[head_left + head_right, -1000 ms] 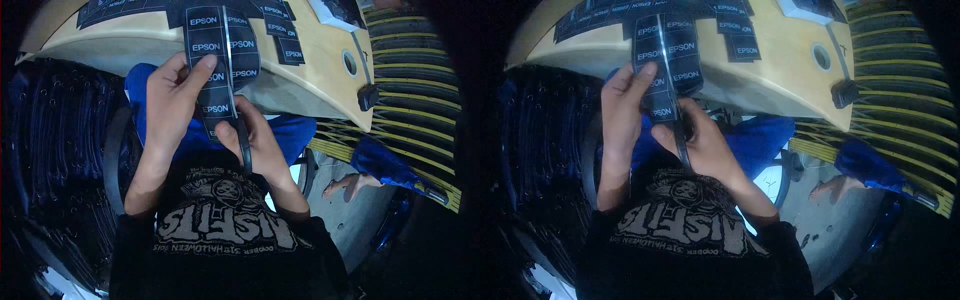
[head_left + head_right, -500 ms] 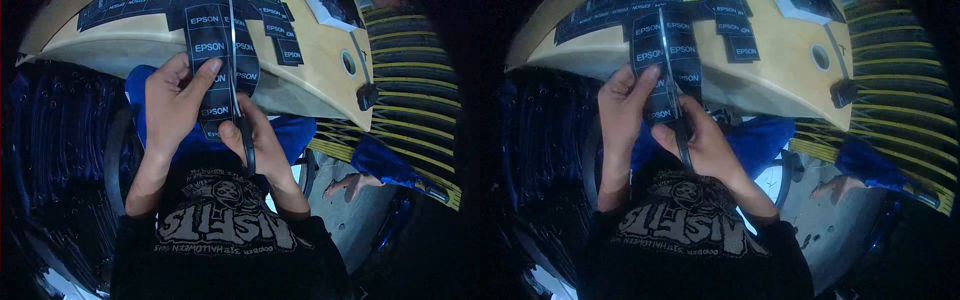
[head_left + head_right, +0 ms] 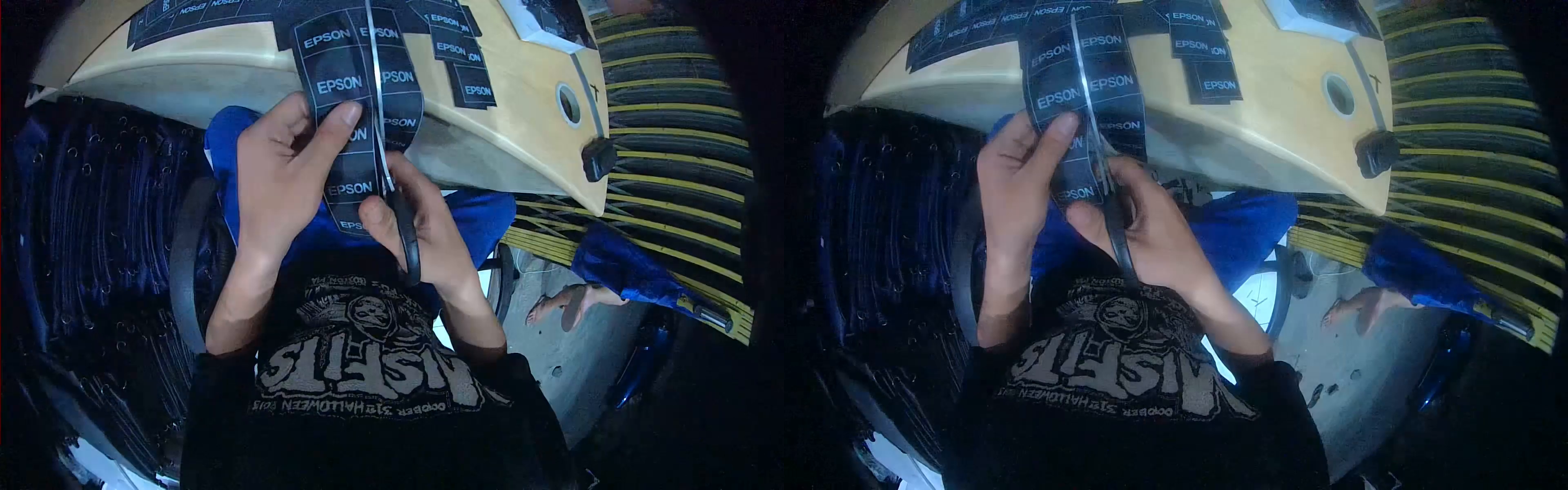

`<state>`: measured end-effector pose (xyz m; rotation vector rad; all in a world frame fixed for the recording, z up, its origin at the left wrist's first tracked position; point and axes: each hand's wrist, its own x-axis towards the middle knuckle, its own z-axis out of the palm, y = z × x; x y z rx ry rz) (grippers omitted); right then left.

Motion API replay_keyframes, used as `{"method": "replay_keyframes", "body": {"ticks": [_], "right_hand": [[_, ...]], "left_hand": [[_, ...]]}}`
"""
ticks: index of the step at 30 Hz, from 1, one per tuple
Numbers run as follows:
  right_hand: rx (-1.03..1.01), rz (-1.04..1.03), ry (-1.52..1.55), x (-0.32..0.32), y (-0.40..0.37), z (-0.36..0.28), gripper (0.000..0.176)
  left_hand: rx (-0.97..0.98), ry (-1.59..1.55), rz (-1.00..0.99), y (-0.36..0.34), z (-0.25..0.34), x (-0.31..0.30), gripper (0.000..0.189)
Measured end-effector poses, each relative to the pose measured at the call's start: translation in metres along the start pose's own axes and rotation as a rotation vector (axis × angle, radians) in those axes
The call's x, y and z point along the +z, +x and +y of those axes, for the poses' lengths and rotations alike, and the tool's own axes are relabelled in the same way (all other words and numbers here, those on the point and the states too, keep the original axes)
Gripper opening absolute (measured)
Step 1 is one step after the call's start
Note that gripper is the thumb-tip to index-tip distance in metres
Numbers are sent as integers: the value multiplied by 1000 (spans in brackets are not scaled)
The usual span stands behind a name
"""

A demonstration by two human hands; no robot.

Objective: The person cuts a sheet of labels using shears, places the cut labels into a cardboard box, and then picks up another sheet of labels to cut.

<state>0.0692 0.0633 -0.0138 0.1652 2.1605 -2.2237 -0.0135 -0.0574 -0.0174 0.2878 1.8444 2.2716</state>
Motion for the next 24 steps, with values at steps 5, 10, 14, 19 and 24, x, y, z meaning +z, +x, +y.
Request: {"method": "replay_keyframes", "body": {"ticks": [5, 10, 14, 19, 24], "right_hand": [[28, -42, 37, -1, 0, 1, 49], [23, -10, -4, -1, 0, -5, 46], [37, -22, -1, -2, 2, -7, 46], [61, -31, 61, 1, 3, -9, 50], [108, -44, 5, -2, 5, -11, 50]], "left_hand": [[-11, -51, 14, -1, 0, 0, 16], [0, -2, -18, -2, -4, 0, 16], [-10, -18, 5, -2, -1, 0, 15], [-13, -31, 0, -3, -1, -3, 14], [-11, -33, -28, -4, -3, -3, 14]]}}
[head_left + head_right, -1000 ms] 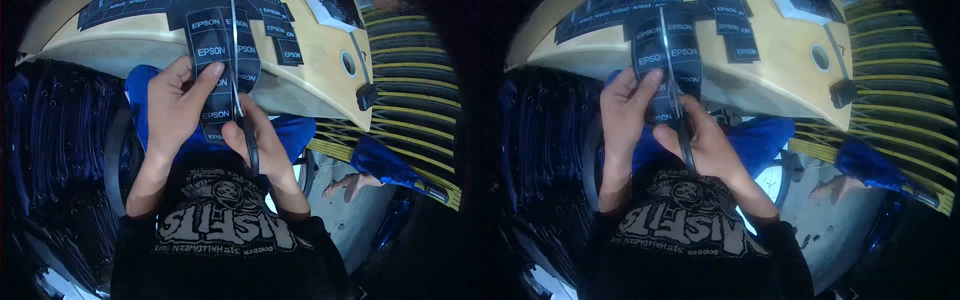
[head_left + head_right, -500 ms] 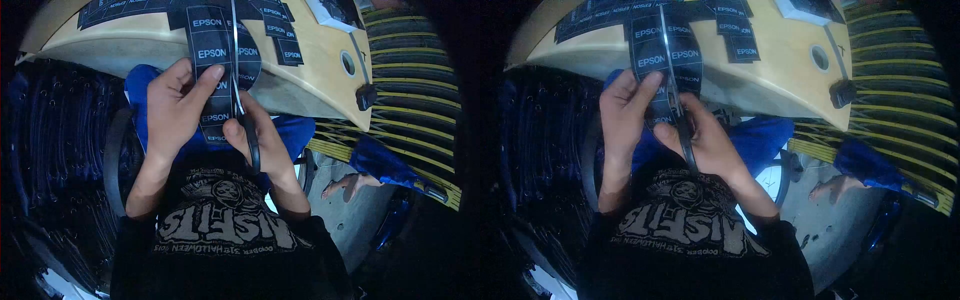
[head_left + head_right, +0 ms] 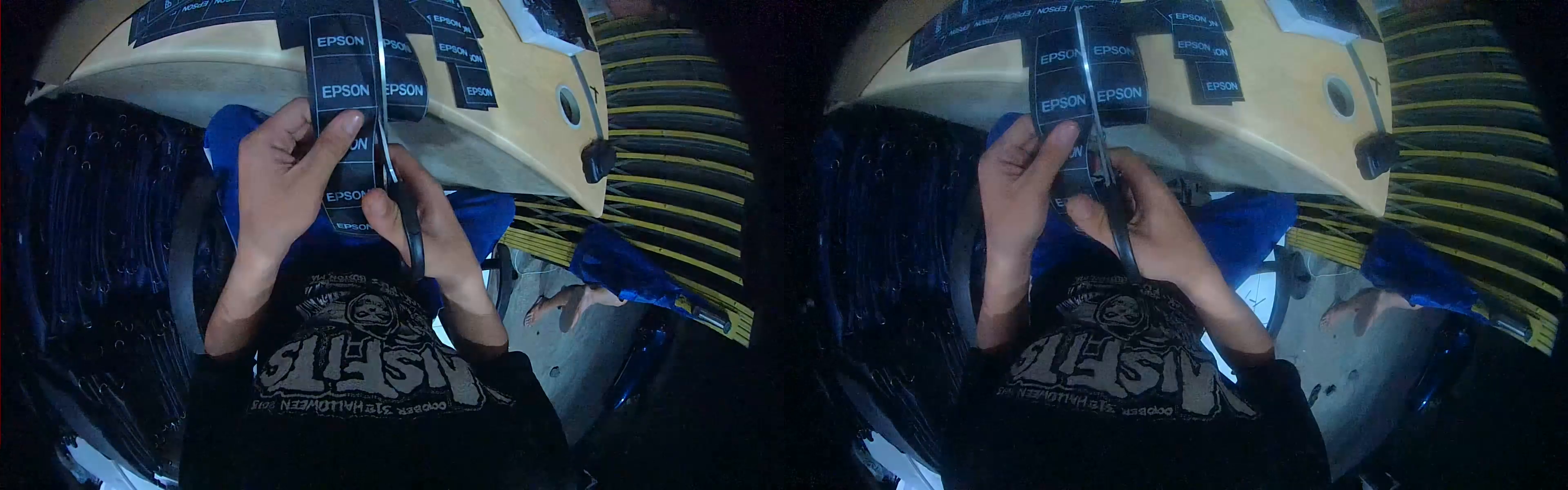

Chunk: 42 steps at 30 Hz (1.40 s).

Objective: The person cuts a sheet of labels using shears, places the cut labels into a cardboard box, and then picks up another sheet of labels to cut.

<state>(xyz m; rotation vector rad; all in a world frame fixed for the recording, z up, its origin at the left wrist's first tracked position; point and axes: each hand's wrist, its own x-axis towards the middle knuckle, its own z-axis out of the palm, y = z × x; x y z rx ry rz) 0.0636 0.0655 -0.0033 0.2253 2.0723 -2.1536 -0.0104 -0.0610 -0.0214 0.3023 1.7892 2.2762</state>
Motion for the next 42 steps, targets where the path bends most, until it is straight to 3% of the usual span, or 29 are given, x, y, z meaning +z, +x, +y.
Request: {"method": "replay_keyframes", "body": {"ticks": [8, 9, 19, 28, 30, 33, 37, 42], "right_hand": [[-4, 21, 19, 1, 1, 6, 53], [-132, 69, -122, 0, 3, 12, 56], [-69, 76, -78, 2, 4, 6, 53], [-143, 75, -92, 4, 6, 3, 50], [-50, 38, 34, 5, 5, -2, 51], [-157, 54, -116, 3, 9, 6, 53], [-121, 82, -63, 5, 8, 3, 53], [-136, 78, -38, 7, 10, 2, 54]], "left_hand": [[3, -25, 0, 1, 0, 2, 15], [5, 11, 5, -1, 2, 2, 15], [16, -6, -7, -1, -4, 1, 15], [16, 4, -36, -3, -3, -1, 16], [-20, -60, -16, -3, 0, 1, 16], [6, -52, 3, -4, 0, 2, 16], [29, 74, -65, -5, -3, -7, 14], [22, 10, -30, -6, 1, -3, 15]]}}
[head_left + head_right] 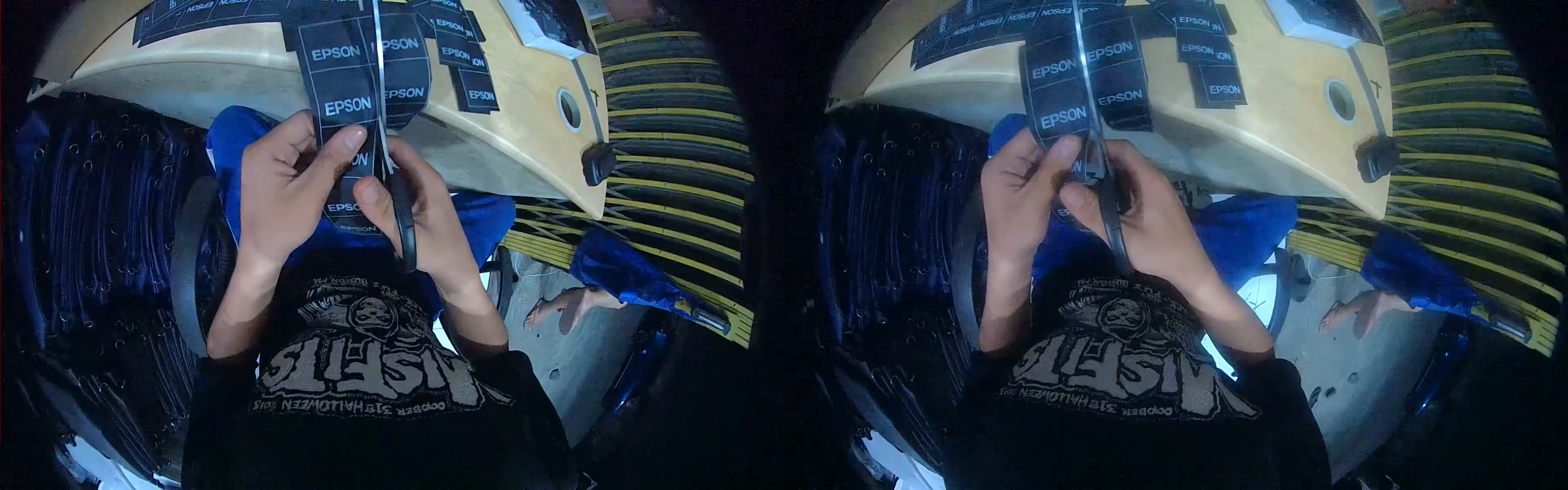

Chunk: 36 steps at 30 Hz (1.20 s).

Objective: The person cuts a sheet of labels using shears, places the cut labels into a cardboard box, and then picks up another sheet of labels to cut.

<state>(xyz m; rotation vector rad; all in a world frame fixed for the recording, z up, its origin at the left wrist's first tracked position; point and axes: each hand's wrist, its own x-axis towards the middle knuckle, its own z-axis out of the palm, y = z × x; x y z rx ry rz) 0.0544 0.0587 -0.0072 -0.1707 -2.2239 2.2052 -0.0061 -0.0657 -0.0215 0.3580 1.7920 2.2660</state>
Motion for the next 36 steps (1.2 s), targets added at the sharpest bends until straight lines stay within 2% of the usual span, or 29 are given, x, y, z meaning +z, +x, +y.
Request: {"method": "replay_keyframes", "body": {"ticks": [5, 8, 10, 13, 16, 18, 20, 22, 25, 29, 31, 36], "right_hand": [[-15, -4, -26, -4, 0, 3, 52], [79, -46, 12, -5, 0, -1, 53], [-32, -28, -56, -6, 2, 5, 54], [-10, -43, 0, -5, -1, -2, 53], [-17, -60, 30, -7, -3, -6, 52], [-16, -78, 44, -7, -4, -11, 53], [-15, -93, 54, -6, -6, -12, 53], [40, -110, 91, -6, -8, -10, 55], [2, -103, 22, -8, -9, -10, 56], [-17, -72, 26, -7, -10, -12, 57], [-124, -88, -84, -11, -8, -3, 59], [-60, -111, -10, -8, -9, -11, 62]], "left_hand": [[-34, 16, -36, -1, -2, -4, 16], [-21, -29, -32, -1, -3, -3, 16], [2, 10, -32, -1, -3, -3, 19], [-3, -36, -84, 2, 1, -13, 25], [14, -94, -44, 10, -3, -18, 30], [-19, -171, -20, 16, 3, -13, 30], [52, -199, 77, 21, 11, 2, 28], [-11, -282, 58, 24, 18, 7, 22], [69, -166, 94, 25, 14, 12, 16], [39, -103, 68, 22, 15, 11, 15], [38, -123, 72, 21, 15, 11, 15], [40, -101, 73, 18, 21, 8, 15]]}}
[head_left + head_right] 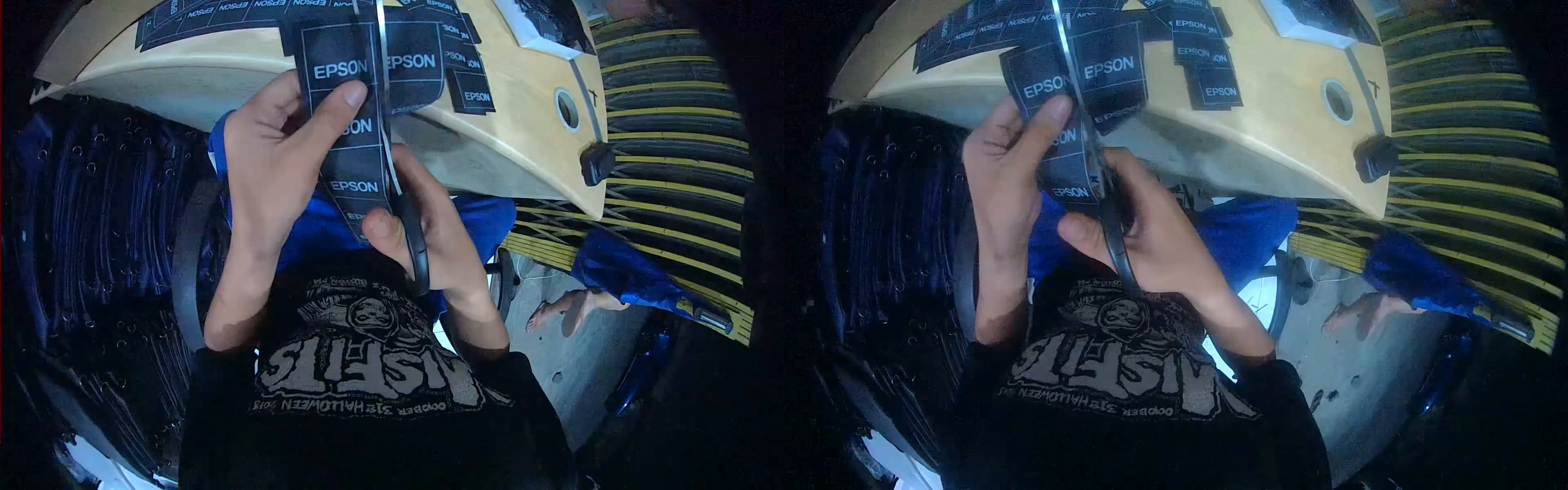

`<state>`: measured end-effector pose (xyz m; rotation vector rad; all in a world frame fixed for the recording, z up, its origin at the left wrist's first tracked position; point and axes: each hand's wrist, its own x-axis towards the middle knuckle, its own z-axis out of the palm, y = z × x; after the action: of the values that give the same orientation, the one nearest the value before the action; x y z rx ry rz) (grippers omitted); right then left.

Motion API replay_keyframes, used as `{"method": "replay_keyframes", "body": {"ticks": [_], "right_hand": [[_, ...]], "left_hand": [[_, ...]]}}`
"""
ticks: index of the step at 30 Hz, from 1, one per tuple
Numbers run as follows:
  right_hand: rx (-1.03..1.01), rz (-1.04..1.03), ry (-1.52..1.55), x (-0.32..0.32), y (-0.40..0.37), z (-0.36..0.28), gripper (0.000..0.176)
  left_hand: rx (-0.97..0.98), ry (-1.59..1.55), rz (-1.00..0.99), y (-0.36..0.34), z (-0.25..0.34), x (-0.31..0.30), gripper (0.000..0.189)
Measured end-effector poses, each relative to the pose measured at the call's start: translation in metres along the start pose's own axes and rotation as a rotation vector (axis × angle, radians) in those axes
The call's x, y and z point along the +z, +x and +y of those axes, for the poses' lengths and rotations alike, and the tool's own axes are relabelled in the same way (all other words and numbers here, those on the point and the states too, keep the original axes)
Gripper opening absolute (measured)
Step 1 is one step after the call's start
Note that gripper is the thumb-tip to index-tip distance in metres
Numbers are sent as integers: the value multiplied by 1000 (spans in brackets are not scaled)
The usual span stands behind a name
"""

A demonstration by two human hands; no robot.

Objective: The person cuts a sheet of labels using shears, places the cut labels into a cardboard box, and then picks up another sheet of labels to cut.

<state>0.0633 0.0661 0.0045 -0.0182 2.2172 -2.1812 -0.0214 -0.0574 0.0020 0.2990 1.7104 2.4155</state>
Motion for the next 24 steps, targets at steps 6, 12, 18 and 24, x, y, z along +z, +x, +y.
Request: {"method": "replay_keyframes", "body": {"ticks": [6, 12, 18, 24], "right_hand": [[-44, 29, -73, 0, 2, 3, 62], [31, -4, -18, 2, 1, 2, 58], [-60, 38, -10, 4, 4, 4, 54], [-5, 32, -45, 3, 5, 1, 57]], "left_hand": [[37, 19, 34, -1, 0, 0, 14], [54, 11, 48, -2, -3, -1, 14], [40, 43, 31, -2, -1, -1, 14], [34, -22, 20, 0, -5, -3, 14]]}}
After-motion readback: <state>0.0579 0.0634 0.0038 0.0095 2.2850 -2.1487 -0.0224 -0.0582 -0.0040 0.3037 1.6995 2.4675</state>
